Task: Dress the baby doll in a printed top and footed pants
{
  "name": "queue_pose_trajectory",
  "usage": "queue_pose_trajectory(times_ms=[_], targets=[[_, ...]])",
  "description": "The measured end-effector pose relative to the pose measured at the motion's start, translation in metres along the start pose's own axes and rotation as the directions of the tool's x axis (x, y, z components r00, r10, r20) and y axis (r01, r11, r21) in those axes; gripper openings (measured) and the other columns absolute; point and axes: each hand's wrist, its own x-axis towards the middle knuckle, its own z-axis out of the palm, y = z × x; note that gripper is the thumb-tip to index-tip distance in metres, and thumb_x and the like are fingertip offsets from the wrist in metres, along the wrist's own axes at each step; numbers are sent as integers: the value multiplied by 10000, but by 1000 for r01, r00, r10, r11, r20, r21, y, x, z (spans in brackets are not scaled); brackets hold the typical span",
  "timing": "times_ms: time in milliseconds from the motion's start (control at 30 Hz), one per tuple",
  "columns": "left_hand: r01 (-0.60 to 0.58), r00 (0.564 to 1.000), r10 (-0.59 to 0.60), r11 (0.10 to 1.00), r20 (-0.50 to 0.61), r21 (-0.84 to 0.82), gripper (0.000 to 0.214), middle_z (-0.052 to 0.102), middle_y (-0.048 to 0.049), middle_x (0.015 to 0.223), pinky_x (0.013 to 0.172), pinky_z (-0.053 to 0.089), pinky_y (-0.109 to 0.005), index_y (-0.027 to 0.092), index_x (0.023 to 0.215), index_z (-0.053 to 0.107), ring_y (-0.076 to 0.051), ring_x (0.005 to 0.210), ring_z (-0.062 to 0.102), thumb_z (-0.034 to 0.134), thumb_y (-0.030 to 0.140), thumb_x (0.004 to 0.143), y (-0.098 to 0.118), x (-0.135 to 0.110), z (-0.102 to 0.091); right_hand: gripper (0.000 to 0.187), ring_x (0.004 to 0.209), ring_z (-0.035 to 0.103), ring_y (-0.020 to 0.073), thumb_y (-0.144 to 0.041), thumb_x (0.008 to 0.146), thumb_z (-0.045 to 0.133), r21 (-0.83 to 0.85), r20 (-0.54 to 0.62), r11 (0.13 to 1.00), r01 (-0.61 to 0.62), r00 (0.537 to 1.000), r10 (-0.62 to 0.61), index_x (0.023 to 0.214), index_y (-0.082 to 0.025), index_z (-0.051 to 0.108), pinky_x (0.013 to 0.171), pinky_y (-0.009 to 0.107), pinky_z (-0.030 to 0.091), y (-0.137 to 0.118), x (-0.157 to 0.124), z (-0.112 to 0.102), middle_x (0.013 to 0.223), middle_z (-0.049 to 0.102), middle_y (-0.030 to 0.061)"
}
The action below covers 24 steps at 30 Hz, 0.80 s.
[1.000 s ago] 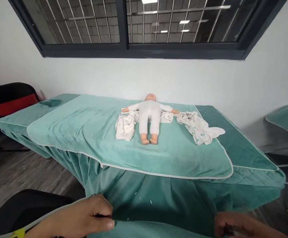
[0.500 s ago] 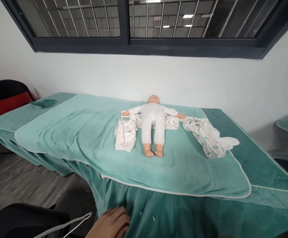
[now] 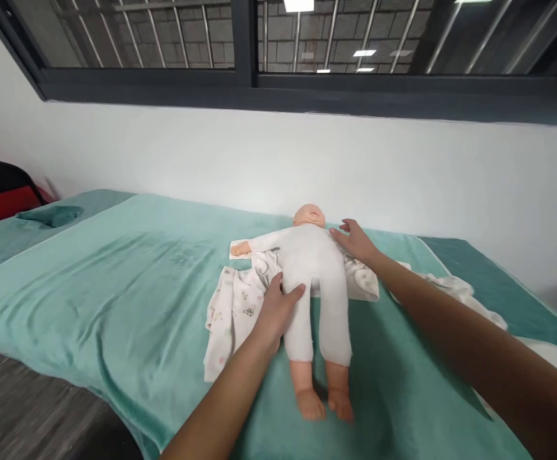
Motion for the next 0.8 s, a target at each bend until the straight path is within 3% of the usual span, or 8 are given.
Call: queue_pose_trajectory(times_ms=[67, 200, 333, 500, 700, 800], targets=[[103, 991, -93, 989, 91, -108, 530, 712, -133, 1246, 920, 575, -390, 200, 1256, 625, -275, 1060, 701, 755, 439, 801, 4, 15, 4, 949, 1313, 553, 358, -714, 842, 571, -42, 83, 998, -46, 995, 50, 1519, -92, 338, 1121, 483, 406, 2, 35, 11, 1434, 560, 249], [199, 968, -162, 961, 190, -191, 561, 742, -139, 1136, 728, 603, -338, 183, 1210, 661, -218, 798, 719, 795, 478, 752, 14, 34, 8, 883, 1265, 597, 380, -779, 844, 524, -46, 246, 999, -27, 969, 38, 1418, -108, 518, 1077, 486, 444, -8, 67, 15, 1410, 601, 235], [180, 966, -147, 972, 213, -148, 637, 725, -164, 1158, 659, 611, -318, 223, 1263, 650, -236, 809, 734, 787, 546, 731, 36, 48, -8, 872, 1213, 631, 358, -822, 806, 542, -51, 327, 999, 19, 945, -2, 1380, -166, 572, 1011, 461, 500, -32, 84, 17, 1405, 624, 186], [59, 983, -61, 998, 172, 17, 705, 751, -164, 1063, 658, 634, -349, 207, 1260, 655, -279, 847, 744, 730, 659, 725, 72, 74, -72, 885, 1211, 622, 371, -851, 792, 521, 25, 362, 995, 100, 927, -102, 1378, -190, 572, 966, 455, 524, -84, 107, 52, 1433, 603, 174], [44, 995, -62, 976, 77, 214, 505, 765, -138, 1044, 678, 612, -345, 150, 1169, 674, -270, 897, 746, 634, 551, 865, 106, 107, -171, 828, 1207, 620, 376, -801, 844, 501, 100, 315, 966, 239, 913, -259, 1325, -131, 580, 1000, 457, 506, -159, 136, 143, 1385, 626, 215], [55, 997, -69, 956, 40, 287, 481, 755, -102, 995, 703, 575, -334, 69, 1208, 624, -219, 879, 739, 460, 460, 980, 114, 118, -208, 729, 1240, 604, 366, -737, 892, 494, 151, 320, 922, 357, 865, -387, 1312, -149, 593, 1048, 470, 485, -185, 154, 187, 1384, 634, 180]])
